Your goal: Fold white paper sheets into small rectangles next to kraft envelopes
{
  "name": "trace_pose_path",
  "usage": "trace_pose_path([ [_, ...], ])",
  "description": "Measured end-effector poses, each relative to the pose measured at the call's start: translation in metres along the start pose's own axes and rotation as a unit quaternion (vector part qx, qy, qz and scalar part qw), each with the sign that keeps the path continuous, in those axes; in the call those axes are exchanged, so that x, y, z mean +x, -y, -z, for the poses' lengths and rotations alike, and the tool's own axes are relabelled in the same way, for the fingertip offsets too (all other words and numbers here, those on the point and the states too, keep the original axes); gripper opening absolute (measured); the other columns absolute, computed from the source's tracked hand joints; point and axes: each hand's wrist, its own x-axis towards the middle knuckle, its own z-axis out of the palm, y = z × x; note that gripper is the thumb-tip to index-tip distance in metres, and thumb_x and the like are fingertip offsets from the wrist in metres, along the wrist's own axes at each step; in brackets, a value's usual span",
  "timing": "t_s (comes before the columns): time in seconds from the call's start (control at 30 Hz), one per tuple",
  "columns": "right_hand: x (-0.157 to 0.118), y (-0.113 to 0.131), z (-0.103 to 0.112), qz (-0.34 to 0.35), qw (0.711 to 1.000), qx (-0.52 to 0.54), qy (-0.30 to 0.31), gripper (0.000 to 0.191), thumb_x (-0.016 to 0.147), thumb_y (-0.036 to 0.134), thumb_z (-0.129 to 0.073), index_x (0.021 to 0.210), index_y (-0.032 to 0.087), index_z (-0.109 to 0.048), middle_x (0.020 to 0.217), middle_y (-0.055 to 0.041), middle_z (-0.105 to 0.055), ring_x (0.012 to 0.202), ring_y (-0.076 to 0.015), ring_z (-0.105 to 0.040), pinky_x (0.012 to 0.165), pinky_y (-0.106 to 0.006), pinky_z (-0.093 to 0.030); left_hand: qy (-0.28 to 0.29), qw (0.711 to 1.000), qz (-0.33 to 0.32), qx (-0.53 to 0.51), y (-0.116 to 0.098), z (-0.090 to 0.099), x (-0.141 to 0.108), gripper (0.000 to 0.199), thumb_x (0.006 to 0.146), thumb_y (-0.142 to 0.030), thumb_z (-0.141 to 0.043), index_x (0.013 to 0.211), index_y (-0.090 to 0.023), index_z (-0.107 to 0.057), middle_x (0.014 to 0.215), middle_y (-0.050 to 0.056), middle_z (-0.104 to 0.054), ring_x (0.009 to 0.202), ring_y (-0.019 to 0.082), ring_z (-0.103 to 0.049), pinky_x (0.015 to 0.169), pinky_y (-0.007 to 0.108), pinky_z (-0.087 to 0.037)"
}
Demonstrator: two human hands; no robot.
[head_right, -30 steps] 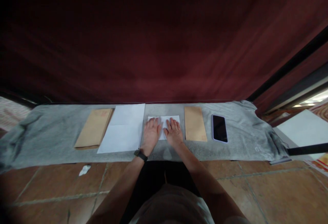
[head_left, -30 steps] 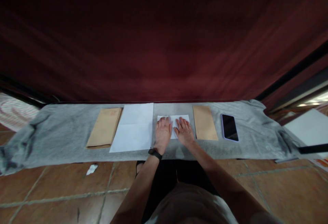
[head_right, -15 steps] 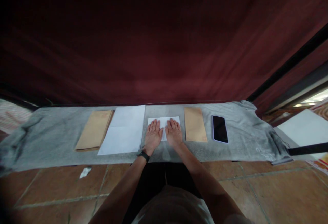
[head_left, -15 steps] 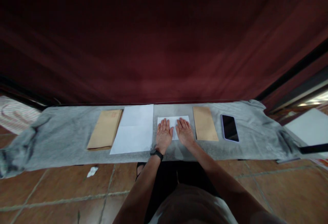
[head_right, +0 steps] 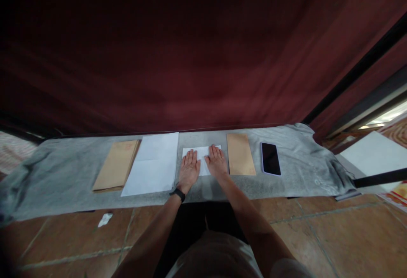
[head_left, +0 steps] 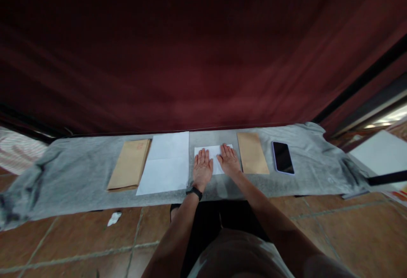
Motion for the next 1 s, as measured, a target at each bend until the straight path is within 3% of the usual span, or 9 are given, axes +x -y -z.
trace_pose_path([
  [0.23, -0.009, -0.007, 0.005, -0.085, 0.996, -0.019, -0.025, 0.059, 0.104, 0.032, -0.036, 0.151, -0.004, -0.038, 0.156, -0.0272, -0.039, 0.145, -0.0326, -0.039, 0.118, -0.050, -0.030, -0.001, 1.000, 0.010, 0.007, -0.001, 0.000, 0.001, 0.059, 0.103, -0.032, -0.030, 0.157, -0.009, -0.031, 0.164, 0.014, -0.029, 0.155, 0.023, -0.020, 0.126, 0.043, -0.019],
  [0.47, -0.040, 0.010, 0.003, 0.039, 0.999, 0.023, -0.017, 0.054, 0.106, 0.034, -0.034, 0.154, 0.010, -0.039, 0.160, -0.0147, -0.037, 0.150, -0.0258, -0.032, 0.122, -0.046, -0.026, -0.002, 1.000, 0.008, 0.006, -0.002, 0.004, 0.000, 0.059, 0.102, -0.031, -0.030, 0.157, -0.009, -0.031, 0.165, 0.014, -0.028, 0.154, 0.023, -0.021, 0.126, 0.043, -0.020],
  [0.63, -0.049, 0.012, 0.002, 0.027, 0.999, 0.023, -0.030, 0.054, 0.105, 0.033, -0.037, 0.154, 0.011, -0.038, 0.159, -0.0156, -0.039, 0.149, -0.0256, -0.034, 0.122, -0.047, -0.027, -0.009, 0.999, 0.035, 0.000, -0.004, 0.004, -0.002, 0.059, 0.103, -0.034, -0.029, 0.156, -0.007, -0.032, 0.164, 0.016, -0.029, 0.154, 0.025, -0.020, 0.126, 0.044, -0.020],
  [0.73, -0.048, 0.012, 0.004, 0.022, 0.999, 0.015, -0.021, 0.055, 0.104, 0.031, -0.037, 0.155, 0.012, -0.037, 0.160, -0.0150, -0.038, 0.149, -0.0254, -0.034, 0.122, -0.047, -0.027, -0.025, 0.997, 0.067, -0.005, -0.018, 0.001, -0.003, 0.061, 0.104, -0.035, -0.027, 0.155, -0.003, -0.033, 0.163, 0.019, -0.029, 0.154, 0.027, -0.020, 0.126, 0.045, -0.018],
  [0.9, -0.047, 0.011, 0.011, 0.051, 0.998, -0.011, 0.023, 0.059, 0.098, 0.020, -0.042, 0.156, 0.010, -0.036, 0.163, -0.0149, -0.031, 0.151, -0.0265, -0.031, 0.124, -0.046, -0.025, -0.002, 0.998, -0.029, -0.052, -0.049, -0.006, 0.000, 0.057, 0.106, -0.037, -0.021, 0.157, -0.015, -0.034, 0.164, 0.007, -0.033, 0.155, 0.021, -0.020, 0.126, 0.044, -0.020],
  [1.0, -0.047, 0.010, 0.011, 0.054, 0.998, -0.020, 0.020, 0.059, 0.097, 0.020, -0.043, 0.155, 0.010, -0.037, 0.162, -0.0148, -0.032, 0.150, -0.0276, -0.033, 0.123, -0.047, -0.026, 0.013, 0.998, -0.037, -0.056, -0.049, -0.007, 0.004, 0.058, 0.106, -0.040, -0.021, 0.156, -0.016, -0.036, 0.162, 0.008, -0.036, 0.154, 0.021, -0.024, 0.126, 0.043, -0.022],
])
